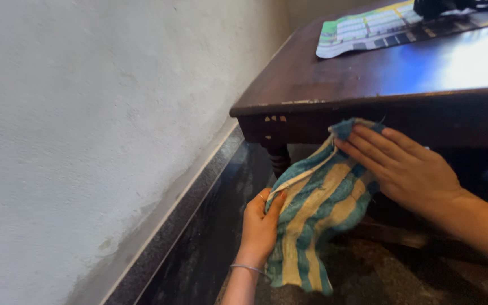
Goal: The person wipes the legs and lower shelf of a dark wooden table using a blue and white striped cloth. They dip the cloth into a metal cup on the floor to wet it, then continue wiping the table surface and edges.
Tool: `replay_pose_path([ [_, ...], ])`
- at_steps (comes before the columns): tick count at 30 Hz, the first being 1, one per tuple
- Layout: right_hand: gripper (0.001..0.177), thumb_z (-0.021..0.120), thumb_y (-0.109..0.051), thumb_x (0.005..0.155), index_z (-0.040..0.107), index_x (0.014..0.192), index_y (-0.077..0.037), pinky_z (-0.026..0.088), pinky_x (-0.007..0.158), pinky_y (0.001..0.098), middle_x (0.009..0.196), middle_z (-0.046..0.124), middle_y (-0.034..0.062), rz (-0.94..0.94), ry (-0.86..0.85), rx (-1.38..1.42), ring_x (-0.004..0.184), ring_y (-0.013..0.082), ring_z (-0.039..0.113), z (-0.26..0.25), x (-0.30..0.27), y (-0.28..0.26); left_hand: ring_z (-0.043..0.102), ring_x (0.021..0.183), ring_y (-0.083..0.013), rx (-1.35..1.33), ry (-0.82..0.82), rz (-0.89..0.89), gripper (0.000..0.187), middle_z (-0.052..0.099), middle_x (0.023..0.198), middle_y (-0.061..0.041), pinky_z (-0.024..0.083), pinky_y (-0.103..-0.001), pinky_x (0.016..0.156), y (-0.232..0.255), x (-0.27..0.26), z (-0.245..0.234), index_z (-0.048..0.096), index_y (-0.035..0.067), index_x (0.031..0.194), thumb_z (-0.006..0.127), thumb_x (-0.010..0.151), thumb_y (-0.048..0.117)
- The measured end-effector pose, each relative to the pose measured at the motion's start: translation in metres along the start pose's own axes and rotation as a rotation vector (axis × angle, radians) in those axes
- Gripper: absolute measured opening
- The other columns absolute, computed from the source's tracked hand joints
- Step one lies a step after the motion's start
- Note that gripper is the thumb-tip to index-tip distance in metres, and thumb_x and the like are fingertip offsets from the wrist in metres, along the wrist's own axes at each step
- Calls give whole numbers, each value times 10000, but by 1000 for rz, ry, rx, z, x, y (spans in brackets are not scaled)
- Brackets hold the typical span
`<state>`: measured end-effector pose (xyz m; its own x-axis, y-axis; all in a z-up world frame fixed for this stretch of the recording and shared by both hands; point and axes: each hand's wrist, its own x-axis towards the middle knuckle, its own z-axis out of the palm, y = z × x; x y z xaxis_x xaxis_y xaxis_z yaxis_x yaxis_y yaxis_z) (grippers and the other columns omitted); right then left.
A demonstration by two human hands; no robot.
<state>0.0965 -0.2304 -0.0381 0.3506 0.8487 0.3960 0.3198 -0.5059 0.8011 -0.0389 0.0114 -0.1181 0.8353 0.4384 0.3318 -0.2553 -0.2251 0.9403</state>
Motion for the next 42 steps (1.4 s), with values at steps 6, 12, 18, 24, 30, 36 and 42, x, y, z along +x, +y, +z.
replay_pose_path([
  [6, 902, 556, -351, 847, 231, 1665, -155, 141, 1251, 401, 1720, 249, 113, 53, 76, 289, 1530, 212, 173, -18, 47, -26, 500, 754, -26, -71, 71, 48, 297, 617, 785, 48, 443, -217, 663, -26, 9, -12, 709, 14, 922, 638, 1019, 285],
  [12, 787, 581, -294, 931, 273, 1632, -114, 182, 1274, 381, 1689, 324, 70, 111, 282, 201, 1561, 176, 218, -30, 107, -83, 617, 816, -56, -274, 121, -97, 325, 741, 910, 10, 511, -230, 727, -38, 3, -47, 746, 32, 1062, 617, 983, 320],
  [18, 792, 592, -243, 831, 313, 1531, -1, 220, 1220, 544, 1537, 369, 234, 114, 299, 856, 1471, 389, 321, -29, 63, -157, 653, 869, -70, -59, -144, -218, 360, 750, 962, 8, 532, -246, 812, -56, -24, -71, 747, 40, 1082, 782, 854, 316],
  [24, 793, 424, -469, 922, 260, 1523, 22, 239, 1160, 504, 1535, 320, 282, 202, 154, 892, 1430, 377, 303, -4, -53, -211, 683, 793, -83, -15, -520, -602, 319, 781, 830, 7, 530, -242, 791, -113, -50, -96, 809, 28, 943, 765, 906, 341],
  [30, 750, 343, -474, 960, 246, 1517, 19, 158, 1193, 459, 1547, 298, 220, 54, 165, 864, 1455, 314, 257, 41, -66, -219, 599, 630, -118, 239, -405, -485, 415, 706, 715, -60, 485, -294, 600, -135, -47, -90, 783, 6, 867, 731, 946, 410],
  [36, 800, 460, -425, 920, 264, 1587, -28, 167, 1211, 436, 1649, 297, 176, -140, -40, 648, 1489, 279, 252, 53, 10, -227, 648, 637, -114, 342, 20, -280, 372, 713, 697, -72, 531, -325, 606, -134, -42, -87, 755, 27, 936, 702, 912, 394],
  [42, 931, 596, 59, 658, 317, 1543, -19, 234, 1226, 397, 1613, 327, 166, -207, -22, 920, 1498, 275, 291, 39, 61, -226, 630, 711, -85, 282, 210, -209, 304, 742, 776, -72, 532, -297, 651, -136, -34, -92, 729, 9, 972, 691, 939, 309],
])
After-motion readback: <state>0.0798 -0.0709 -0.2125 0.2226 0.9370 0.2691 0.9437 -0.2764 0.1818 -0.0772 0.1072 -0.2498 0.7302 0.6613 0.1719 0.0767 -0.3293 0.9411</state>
